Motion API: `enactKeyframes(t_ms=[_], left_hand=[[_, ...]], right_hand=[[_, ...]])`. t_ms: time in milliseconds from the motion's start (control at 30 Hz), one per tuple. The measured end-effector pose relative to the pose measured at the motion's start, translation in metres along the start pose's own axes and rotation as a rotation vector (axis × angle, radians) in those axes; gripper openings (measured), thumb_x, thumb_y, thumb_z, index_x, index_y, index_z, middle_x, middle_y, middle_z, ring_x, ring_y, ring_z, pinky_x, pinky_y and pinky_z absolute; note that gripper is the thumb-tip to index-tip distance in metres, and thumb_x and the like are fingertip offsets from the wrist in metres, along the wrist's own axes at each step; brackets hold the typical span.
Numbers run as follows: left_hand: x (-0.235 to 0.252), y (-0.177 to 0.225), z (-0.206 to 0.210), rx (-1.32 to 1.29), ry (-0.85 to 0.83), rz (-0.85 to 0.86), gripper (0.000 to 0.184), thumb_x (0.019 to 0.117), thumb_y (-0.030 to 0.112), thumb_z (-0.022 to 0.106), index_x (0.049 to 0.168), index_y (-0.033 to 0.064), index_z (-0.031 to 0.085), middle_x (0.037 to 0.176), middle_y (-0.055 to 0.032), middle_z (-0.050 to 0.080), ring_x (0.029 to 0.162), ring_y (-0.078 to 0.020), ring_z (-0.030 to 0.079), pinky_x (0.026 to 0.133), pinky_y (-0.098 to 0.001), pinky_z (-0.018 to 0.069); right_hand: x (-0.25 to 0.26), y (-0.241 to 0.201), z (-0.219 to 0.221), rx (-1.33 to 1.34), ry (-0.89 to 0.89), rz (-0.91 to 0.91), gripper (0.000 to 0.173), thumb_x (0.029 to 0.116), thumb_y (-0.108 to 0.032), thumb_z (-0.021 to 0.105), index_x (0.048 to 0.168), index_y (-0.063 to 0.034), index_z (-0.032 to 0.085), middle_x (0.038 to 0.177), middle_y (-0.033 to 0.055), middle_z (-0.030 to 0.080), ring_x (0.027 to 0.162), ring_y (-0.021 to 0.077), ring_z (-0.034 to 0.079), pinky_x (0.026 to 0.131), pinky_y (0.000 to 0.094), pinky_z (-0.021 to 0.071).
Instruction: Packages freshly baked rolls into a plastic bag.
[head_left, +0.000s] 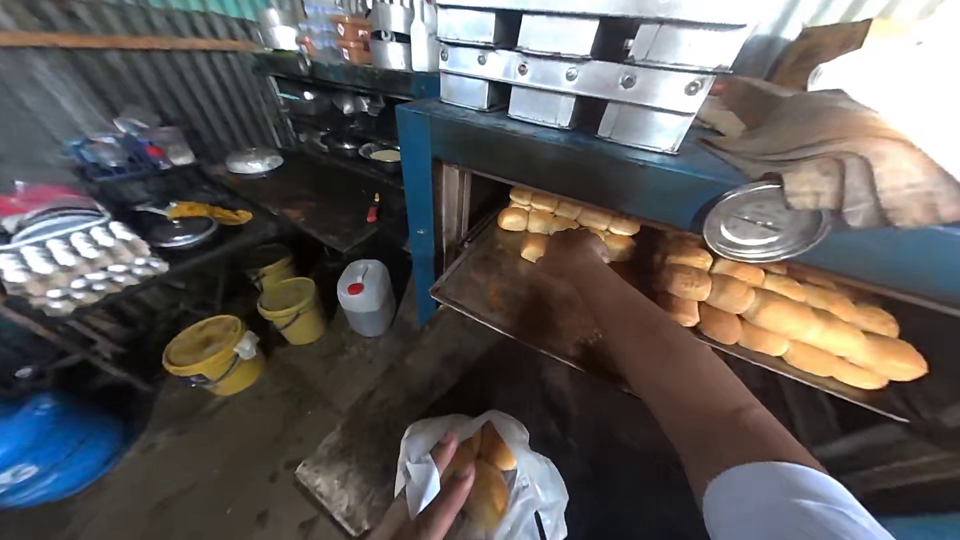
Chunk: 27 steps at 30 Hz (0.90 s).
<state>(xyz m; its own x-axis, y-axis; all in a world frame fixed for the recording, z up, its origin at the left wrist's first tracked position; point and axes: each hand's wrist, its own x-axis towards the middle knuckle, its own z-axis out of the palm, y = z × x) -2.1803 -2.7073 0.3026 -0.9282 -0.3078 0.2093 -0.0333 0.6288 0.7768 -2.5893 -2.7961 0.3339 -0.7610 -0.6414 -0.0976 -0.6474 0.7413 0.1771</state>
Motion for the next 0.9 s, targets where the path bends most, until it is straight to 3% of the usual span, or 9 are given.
enactKeyframes(t_ms=[133, 267, 433, 567, 667, 733, 800, 833, 900], left_hand=[[0.006, -0.001, 0.007, 0.001, -0.022, 0.050, 0.089, 0.0867, 0.023, 0.075, 0.160, 0.0005, 0.030, 0.165, -0.0275, 0.027, 0.145, -0.0322, 0.045, 0.109, -0.0465, 0.0492], [0.006, 0.000, 0.010, 0.000, -0.022, 0.061, 0.088, 0.0883, 0.026, 0.074, 0.160, -0.0010, 0.030, 0.165, -0.0268, 0.027, 0.148, -0.0320, 0.041, 0.115, -0.0467, 0.0437], [0.003, 0.002, 0.010, 0.045, 0.009, 0.053, 0.092, 0.0879, 0.027, 0.077, 0.161, -0.0014, 0.028, 0.164, -0.0276, 0.028, 0.145, -0.0311, 0.045, 0.113, -0.0464, 0.0461], [0.000, 0.001, 0.011, 0.052, 0.022, 0.048, 0.095, 0.0877, 0.027, 0.079, 0.161, -0.0009, 0.026, 0.165, -0.0266, 0.026, 0.145, -0.0303, 0.045, 0.111, -0.0463, 0.0468], [-0.002, -0.003, 0.011, 0.061, 0.035, 0.034, 0.095, 0.0888, 0.032, 0.077, 0.162, 0.0021, 0.025, 0.168, -0.0227, 0.024, 0.145, -0.0263, 0.046, 0.108, -0.0447, 0.0492], [0.000, -0.004, 0.010, 0.053, 0.033, 0.038, 0.096, 0.0890, 0.033, 0.077, 0.163, 0.0032, 0.023, 0.169, -0.0203, 0.022, 0.146, -0.0234, 0.044, 0.108, -0.0412, 0.0494], [0.008, -0.005, 0.006, 0.046, 0.024, 0.062, 0.097, 0.0898, 0.036, 0.077, 0.164, 0.0067, 0.021, 0.170, -0.0164, 0.022, 0.145, -0.0194, 0.046, 0.107, -0.0378, 0.0514], [0.014, -0.005, 0.003, 0.047, 0.023, 0.084, 0.098, 0.0898, 0.038, 0.077, 0.165, 0.0091, 0.021, 0.170, -0.0142, 0.023, 0.142, -0.0167, 0.049, 0.104, -0.0360, 0.0536], [0.024, -0.003, -0.005, 0.051, 0.021, 0.148, 0.099, 0.0913, 0.047, 0.073, 0.165, 0.0103, 0.019, 0.168, -0.0138, 0.028, 0.136, -0.0123, 0.052, 0.101, -0.0332, 0.0548]], right_hand=[[-0.001, -0.002, 0.013, -0.228, 0.014, 0.027, 0.044, 0.0902, -0.032, 0.070, 0.110, 0.0076, 0.066, 0.111, 0.0266, 0.066, 0.103, 0.0466, 0.066, 0.077, 0.0681, 0.0500], [-0.023, 0.014, 0.009, -0.095, 0.027, -0.053, 0.039, 0.0942, -0.022, 0.069, 0.124, 0.0021, 0.066, 0.131, 0.0292, 0.060, 0.117, 0.0502, 0.059, 0.087, 0.0697, 0.0501], [-0.027, 0.028, 0.024, -0.044, 0.104, -0.025, 0.069, 0.0909, -0.012, 0.072, 0.149, 0.0091, 0.041, 0.148, 0.0359, 0.041, 0.127, 0.0561, 0.049, 0.093, 0.0724, 0.0455], [-0.028, 0.041, 0.040, -0.185, 0.118, -0.109, 0.035, 0.0922, -0.008, 0.068, 0.125, 0.0056, 0.066, 0.149, 0.0275, 0.047, 0.131, 0.0522, 0.048, 0.097, 0.0752, 0.0405], [-0.057, 0.054, 0.018, -0.059, 0.163, -0.130, 0.031, 0.0939, -0.012, 0.068, 0.123, -0.0006, 0.069, 0.145, 0.0258, 0.053, 0.134, 0.0501, 0.048, 0.097, 0.0722, 0.0436], [-0.100, 0.072, 0.006, 0.219, 0.282, -0.264, 0.029, 0.0928, -0.014, 0.070, 0.119, -0.0020, 0.070, 0.132, 0.0249, 0.060, 0.124, 0.0465, 0.057, 0.093, 0.0688, 0.0493], [-0.153, 0.087, 0.000, 0.629, 0.255, -0.564, 0.016, 0.0944, -0.014, 0.069, 0.108, -0.0047, 0.070, 0.101, 0.0140, 0.068, 0.090, 0.0292, 0.067, 0.074, 0.0519, 0.0581], [-0.175, 0.088, 0.009, 0.871, 0.118, -0.785, 0.015, 0.0962, -0.016, 0.064, 0.106, -0.0061, 0.069, 0.094, 0.0060, 0.069, 0.082, 0.0168, 0.067, 0.070, 0.0393, 0.0581], [-0.199, 0.060, 0.038, 1.145, -0.284, -1.244, 0.029, 0.0992, -0.027, 0.058, 0.111, -0.0022, 0.069, 0.104, 0.0045, 0.072, 0.093, 0.0094, 0.068, 0.082, 0.0319, 0.0588]])
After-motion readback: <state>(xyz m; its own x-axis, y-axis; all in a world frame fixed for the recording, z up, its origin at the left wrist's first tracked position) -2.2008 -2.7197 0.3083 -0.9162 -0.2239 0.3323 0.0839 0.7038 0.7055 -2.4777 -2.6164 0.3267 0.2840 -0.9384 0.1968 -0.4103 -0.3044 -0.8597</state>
